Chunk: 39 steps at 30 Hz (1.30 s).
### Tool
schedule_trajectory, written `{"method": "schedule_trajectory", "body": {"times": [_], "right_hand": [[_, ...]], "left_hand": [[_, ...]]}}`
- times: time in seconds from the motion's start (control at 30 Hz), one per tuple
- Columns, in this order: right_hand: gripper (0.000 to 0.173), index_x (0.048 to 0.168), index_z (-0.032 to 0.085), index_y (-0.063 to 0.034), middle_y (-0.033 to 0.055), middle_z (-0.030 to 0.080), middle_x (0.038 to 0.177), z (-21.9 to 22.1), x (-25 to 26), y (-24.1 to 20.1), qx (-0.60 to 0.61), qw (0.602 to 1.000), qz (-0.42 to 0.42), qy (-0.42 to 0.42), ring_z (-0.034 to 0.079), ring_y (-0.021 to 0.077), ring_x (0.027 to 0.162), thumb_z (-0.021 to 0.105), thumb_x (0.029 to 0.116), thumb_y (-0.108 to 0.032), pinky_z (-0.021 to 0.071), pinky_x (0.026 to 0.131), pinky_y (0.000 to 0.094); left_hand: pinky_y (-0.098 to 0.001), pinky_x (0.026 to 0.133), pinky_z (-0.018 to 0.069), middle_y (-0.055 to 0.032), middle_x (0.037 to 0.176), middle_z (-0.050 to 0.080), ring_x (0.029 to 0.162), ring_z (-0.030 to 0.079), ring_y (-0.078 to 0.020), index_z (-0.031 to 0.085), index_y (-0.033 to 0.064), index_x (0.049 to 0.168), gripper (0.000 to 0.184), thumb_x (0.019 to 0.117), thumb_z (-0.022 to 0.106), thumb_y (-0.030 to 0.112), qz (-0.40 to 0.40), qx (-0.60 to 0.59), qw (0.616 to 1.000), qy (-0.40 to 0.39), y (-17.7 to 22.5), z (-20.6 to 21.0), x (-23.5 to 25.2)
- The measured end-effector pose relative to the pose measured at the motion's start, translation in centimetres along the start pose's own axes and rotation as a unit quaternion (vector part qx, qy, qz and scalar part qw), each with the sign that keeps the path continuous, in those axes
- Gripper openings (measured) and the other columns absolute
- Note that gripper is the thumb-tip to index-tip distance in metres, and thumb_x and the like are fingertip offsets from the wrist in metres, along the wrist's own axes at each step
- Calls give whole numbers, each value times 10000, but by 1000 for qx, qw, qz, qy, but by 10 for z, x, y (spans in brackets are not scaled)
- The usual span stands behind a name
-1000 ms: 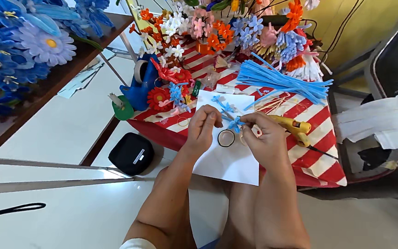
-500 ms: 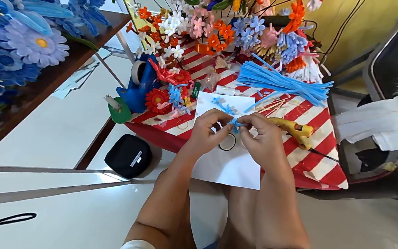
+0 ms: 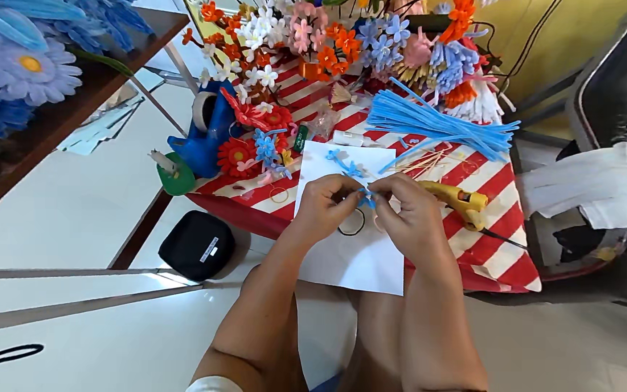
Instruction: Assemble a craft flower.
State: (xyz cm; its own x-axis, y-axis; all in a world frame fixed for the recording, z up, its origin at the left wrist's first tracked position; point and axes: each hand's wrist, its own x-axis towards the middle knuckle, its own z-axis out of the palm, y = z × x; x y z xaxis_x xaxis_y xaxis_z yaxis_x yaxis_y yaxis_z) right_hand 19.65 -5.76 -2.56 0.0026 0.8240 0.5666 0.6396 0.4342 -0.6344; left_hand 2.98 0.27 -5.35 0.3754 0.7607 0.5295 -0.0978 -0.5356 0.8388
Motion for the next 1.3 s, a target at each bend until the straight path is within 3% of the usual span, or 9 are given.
{"method": "schedule_trajectory", "body": {"times": [0.1,0.27,0.5,0.67,0.77,0.9,1.1,1.3], "right_hand": [[113,934,686,-40,23,659,882,1,1,2,20,999,-14,24,628,85,854,575,916,-46,509,876,338],[133,904,679,-48,27,637,907,-1,1,5,24,999,-35,33,614,85,902,549,921,-23,509,862,281],[141,892,695,-63,49,678,1003,0,1,4,-3,999,-32,20,639,132,986,556,899,-40,496,923,381],[136,791,676,-69,106,647,1164,-1,-1,4,-5,1000,-20,23,612,172,1077,560,859,-54,498,912,370],[66,887,670,-64,120,618,1211,2,0,3,-6,999,-16,43,582,198,1152,660,873,-127,498,958,370],[74,874,675,-54,152,621,1209,11,1,2,-28,996,-21,78,578,255,1155,707,868,-121,484,958,411],[53,810,679,-62,150,635,1200,11,1,3,-39,995,-29,84,579,244,1164,682,862,-72,478,973,383],[84,774,698,-68,168,644,1197,9,1,3,-68,993,-62,73,573,300,1180,689,858,-64,456,991,459]], "left_hand": [[-174,632,544,19,789,696,671,632,4,702,-14,950,69,936,637,8,-52,-60,997,6,2,1,0],[-205,661,584,25,802,719,691,675,-28,706,10,958,79,939,637,-22,-87,-142,986,2,2,3,1],[-220,656,593,25,786,713,679,679,-38,695,26,938,96,912,644,-51,-86,-142,985,56,1,11,2],[-223,658,593,31,788,712,679,676,-36,696,36,940,99,909,647,-45,-78,-135,984,82,0,15,1],[-222,662,594,34,793,709,689,675,-29,692,31,946,93,905,651,-41,-63,-117,987,91,-1,17,0],[-224,668,595,18,808,701,694,669,-26,685,-4,949,66,909,643,-36,-22,-82,993,87,-4,19,-1],[-229,664,597,26,796,710,692,678,-35,689,18,949,78,914,641,-33,-27,-108,989,97,-2,19,-1],[-227,661,595,32,782,706,679,673,-31,691,27,947,92,912,639,-41,-33,-118,987,104,-2,20,-1]]}}
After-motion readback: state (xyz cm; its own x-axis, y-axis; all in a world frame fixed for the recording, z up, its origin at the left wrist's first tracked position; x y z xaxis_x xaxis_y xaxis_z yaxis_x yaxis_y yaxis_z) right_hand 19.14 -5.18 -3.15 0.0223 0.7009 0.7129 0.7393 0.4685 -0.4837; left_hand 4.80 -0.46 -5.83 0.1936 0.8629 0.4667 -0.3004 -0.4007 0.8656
